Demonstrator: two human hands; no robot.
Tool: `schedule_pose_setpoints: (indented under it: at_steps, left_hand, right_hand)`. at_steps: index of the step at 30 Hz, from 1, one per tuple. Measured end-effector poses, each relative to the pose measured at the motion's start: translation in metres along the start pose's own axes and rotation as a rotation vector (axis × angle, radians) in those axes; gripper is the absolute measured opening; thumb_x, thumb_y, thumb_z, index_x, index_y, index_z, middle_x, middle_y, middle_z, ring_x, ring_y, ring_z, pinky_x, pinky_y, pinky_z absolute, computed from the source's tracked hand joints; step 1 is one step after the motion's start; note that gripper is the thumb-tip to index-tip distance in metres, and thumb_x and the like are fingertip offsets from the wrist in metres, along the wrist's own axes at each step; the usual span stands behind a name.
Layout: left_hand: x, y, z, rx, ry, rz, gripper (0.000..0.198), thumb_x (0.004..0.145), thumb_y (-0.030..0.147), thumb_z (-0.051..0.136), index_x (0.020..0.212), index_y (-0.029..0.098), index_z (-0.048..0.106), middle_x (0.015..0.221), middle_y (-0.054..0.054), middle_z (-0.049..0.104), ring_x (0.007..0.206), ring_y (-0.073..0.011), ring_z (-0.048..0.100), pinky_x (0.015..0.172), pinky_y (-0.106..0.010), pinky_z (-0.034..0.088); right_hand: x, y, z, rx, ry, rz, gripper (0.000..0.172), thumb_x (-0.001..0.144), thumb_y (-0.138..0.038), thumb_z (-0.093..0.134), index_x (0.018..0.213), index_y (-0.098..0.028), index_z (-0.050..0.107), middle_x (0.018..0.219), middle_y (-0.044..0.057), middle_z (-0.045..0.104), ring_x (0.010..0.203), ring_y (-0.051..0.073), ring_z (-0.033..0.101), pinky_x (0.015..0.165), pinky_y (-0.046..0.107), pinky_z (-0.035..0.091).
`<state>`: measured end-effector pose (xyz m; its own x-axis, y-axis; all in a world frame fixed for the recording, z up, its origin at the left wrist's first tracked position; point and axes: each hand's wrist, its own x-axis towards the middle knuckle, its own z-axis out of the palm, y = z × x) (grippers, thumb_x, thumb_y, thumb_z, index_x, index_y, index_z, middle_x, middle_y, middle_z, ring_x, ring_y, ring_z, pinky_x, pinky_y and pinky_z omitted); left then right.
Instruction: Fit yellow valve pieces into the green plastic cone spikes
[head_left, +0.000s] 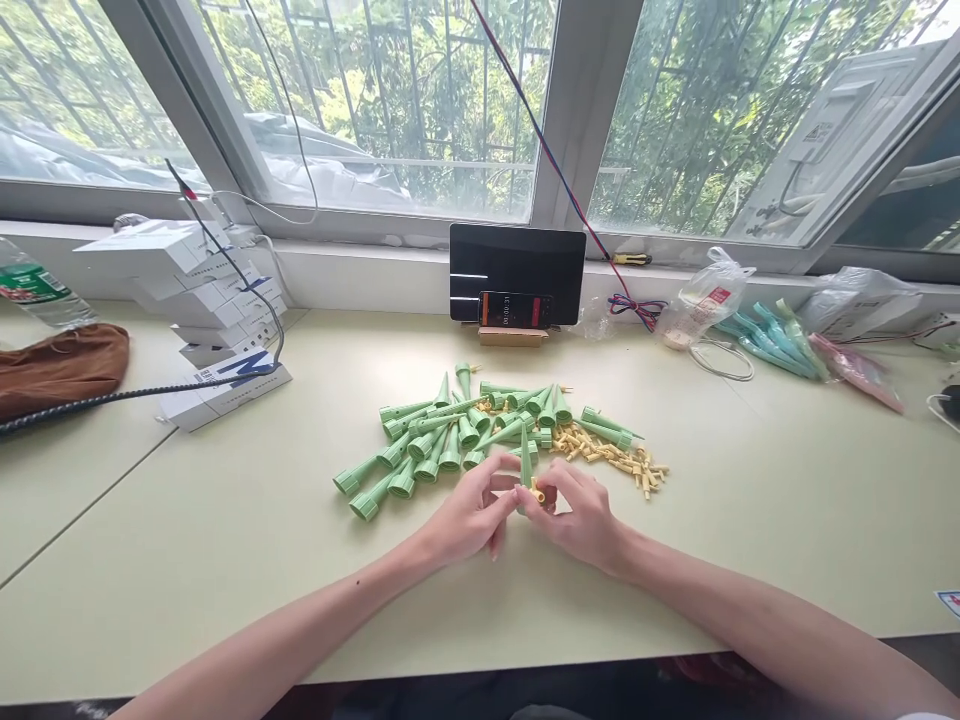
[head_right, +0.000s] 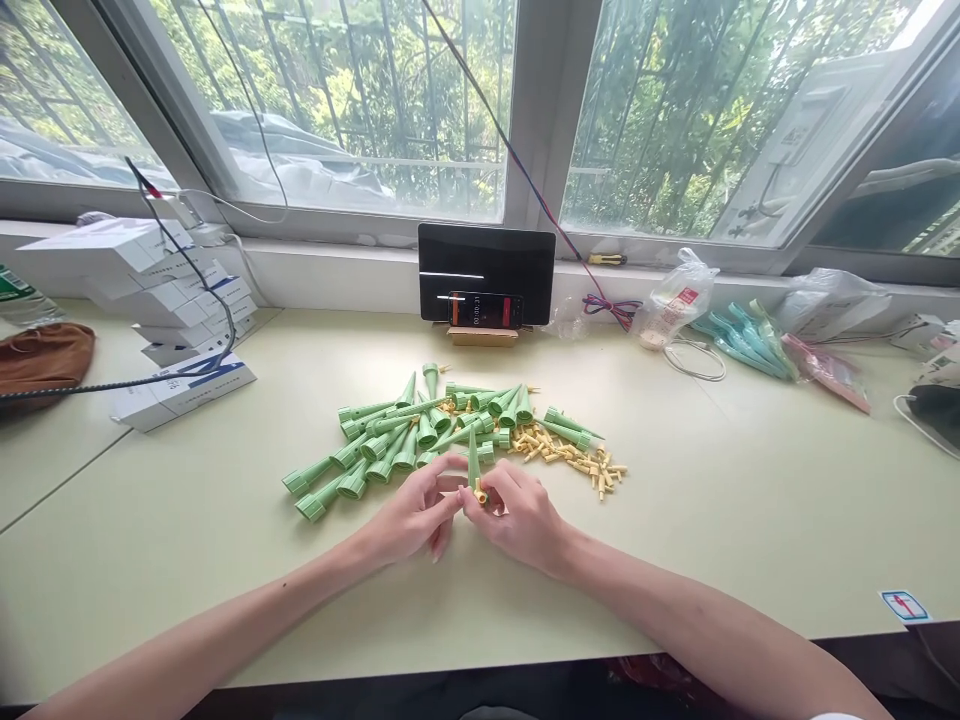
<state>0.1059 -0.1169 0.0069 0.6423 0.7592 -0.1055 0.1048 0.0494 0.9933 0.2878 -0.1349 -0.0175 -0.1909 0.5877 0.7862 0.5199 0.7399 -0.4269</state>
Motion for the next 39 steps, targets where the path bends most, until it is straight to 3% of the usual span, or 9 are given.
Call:
schedule_pose_setpoints:
  at_steps: [3, 8, 13, 26, 33, 39]
  left_hand:
    - [0.0, 0.003, -0.002, -0.003, 0.11, 0.021, 0.031, 0.094, 0.048, 0.054, 0.108, 0.022, 0.044, 0.097, -0.005, 0.067, 0.038, -0.0056, 0.053, 0.035, -0.017, 0.037]
    - [-0.001, 0.009, -0.005, 0.022, 0.273, 0.081, 0.029, 0.093, 0.046, 0.056, 0.103, 0.021, 0.048, 0.087, -0.002, 0.066, 0.037, -0.0041, 0.049, 0.038, -0.017, 0.04]
    - [0.0, 0.01, -0.007, 0.033, 0.341, 0.11, 0.028, 0.092, 0.046, 0.057, 0.103, 0.02, 0.053, 0.106, -0.006, 0.065, 0.039, -0.0025, 0.049, 0.04, -0.02, 0.045]
    - [-0.001, 0.008, -0.006, 0.103, 0.352, 0.114, 0.028, 0.093, 0.045, 0.056, 0.106, 0.021, 0.055, 0.099, -0.003, 0.061, 0.046, -0.0049, 0.052, 0.042, -0.021, 0.045]
    - [-0.001, 0.009, -0.009, 0.256, 0.298, 0.114, 0.026, 0.093, 0.042, 0.056, 0.105, 0.019, 0.057, 0.067, 0.002, 0.06, 0.049, -0.0092, 0.052, 0.049, -0.022, 0.048]
    - [-0.001, 0.005, -0.011, 0.445, 0.276, 0.216, 0.021, 0.089, 0.038, 0.062, 0.09, 0.018, 0.068, 0.107, -0.008, 0.066, 0.057, -0.0087, 0.055, 0.05, -0.023, 0.048]
  right_hand:
    - [0.0, 0.002, 0.0, -0.01, -0.022, 0.011, 0.011, 0.09, -0.022, 0.063, 0.083, -0.019, 0.056, 0.063, -0.003, 0.05, 0.053, 0.009, 0.047, 0.049, 0.021, 0.037]
    - [-0.001, 0.007, 0.0, 0.001, -0.087, 0.058, 0.002, 0.094, -0.02, 0.056, 0.093, -0.019, 0.058, 0.067, -0.001, 0.056, 0.057, 0.011, 0.051, 0.051, 0.022, 0.039]
    - [0.002, 0.01, -0.001, 0.014, -0.136, 0.082, 0.007, 0.096, -0.02, 0.052, 0.091, -0.019, 0.058, 0.068, 0.0, 0.056, 0.058, 0.011, 0.05, 0.052, 0.023, 0.039]
    - [0.006, 0.016, -0.004, 0.07, -0.164, 0.129, 0.011, 0.098, -0.021, 0.05, 0.093, -0.019, 0.059, 0.073, 0.002, 0.058, 0.058, 0.011, 0.049, 0.052, 0.023, 0.04]
    - [0.006, 0.019, -0.006, 0.103, -0.207, 0.126, 0.011, 0.098, -0.02, 0.05, 0.101, -0.019, 0.061, 0.074, 0.002, 0.058, 0.06, 0.012, 0.05, 0.053, 0.023, 0.04]
    - [0.006, 0.021, -0.008, 0.108, -0.241, 0.098, 0.013, 0.099, -0.021, 0.048, 0.098, -0.02, 0.061, 0.072, 0.001, 0.058, 0.057, 0.012, 0.048, 0.052, 0.023, 0.038]
